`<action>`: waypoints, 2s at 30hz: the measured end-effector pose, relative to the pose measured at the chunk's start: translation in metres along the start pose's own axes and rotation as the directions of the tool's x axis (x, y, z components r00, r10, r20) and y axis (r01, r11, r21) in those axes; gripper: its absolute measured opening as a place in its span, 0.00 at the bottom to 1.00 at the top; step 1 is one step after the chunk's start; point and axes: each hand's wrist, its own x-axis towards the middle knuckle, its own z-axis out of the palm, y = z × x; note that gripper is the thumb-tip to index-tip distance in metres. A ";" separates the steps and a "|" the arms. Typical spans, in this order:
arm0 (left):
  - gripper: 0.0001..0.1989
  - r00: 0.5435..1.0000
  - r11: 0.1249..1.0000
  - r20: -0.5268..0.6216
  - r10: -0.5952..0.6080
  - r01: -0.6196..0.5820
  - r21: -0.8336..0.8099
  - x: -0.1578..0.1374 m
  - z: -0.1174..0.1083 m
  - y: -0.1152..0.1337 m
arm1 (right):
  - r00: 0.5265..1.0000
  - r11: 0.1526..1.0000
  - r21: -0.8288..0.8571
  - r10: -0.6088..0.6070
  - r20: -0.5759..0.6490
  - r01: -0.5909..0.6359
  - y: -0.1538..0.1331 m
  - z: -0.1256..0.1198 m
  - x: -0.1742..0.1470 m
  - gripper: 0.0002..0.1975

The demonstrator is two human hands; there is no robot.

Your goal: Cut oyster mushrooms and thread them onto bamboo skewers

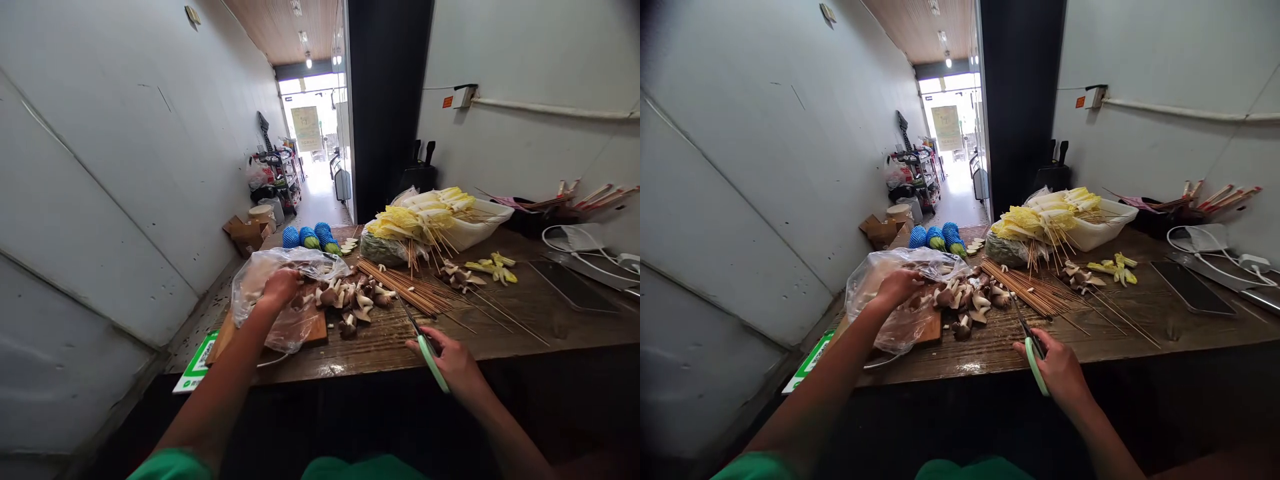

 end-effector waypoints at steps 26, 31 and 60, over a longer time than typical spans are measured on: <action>0.21 0.921 0.559 0.355 0.163 0.210 -0.802 -0.062 0.016 0.110 | 0.964 0.950 -0.174 -0.264 -0.016 0.258 -0.050 -0.001 -0.013 0.25; 0.21 0.942 0.665 0.284 0.178 0.097 -0.740 -0.063 0.021 0.113 | 0.968 0.960 -0.138 -0.250 -0.017 0.245 -0.048 -0.001 -0.012 0.25; 0.13 0.997 0.950 -0.017 0.076 -0.068 0.304 -0.011 -0.001 0.051 | 0.998 0.982 0.174 0.070 -0.003 -0.069 0.007 0.009 0.007 0.28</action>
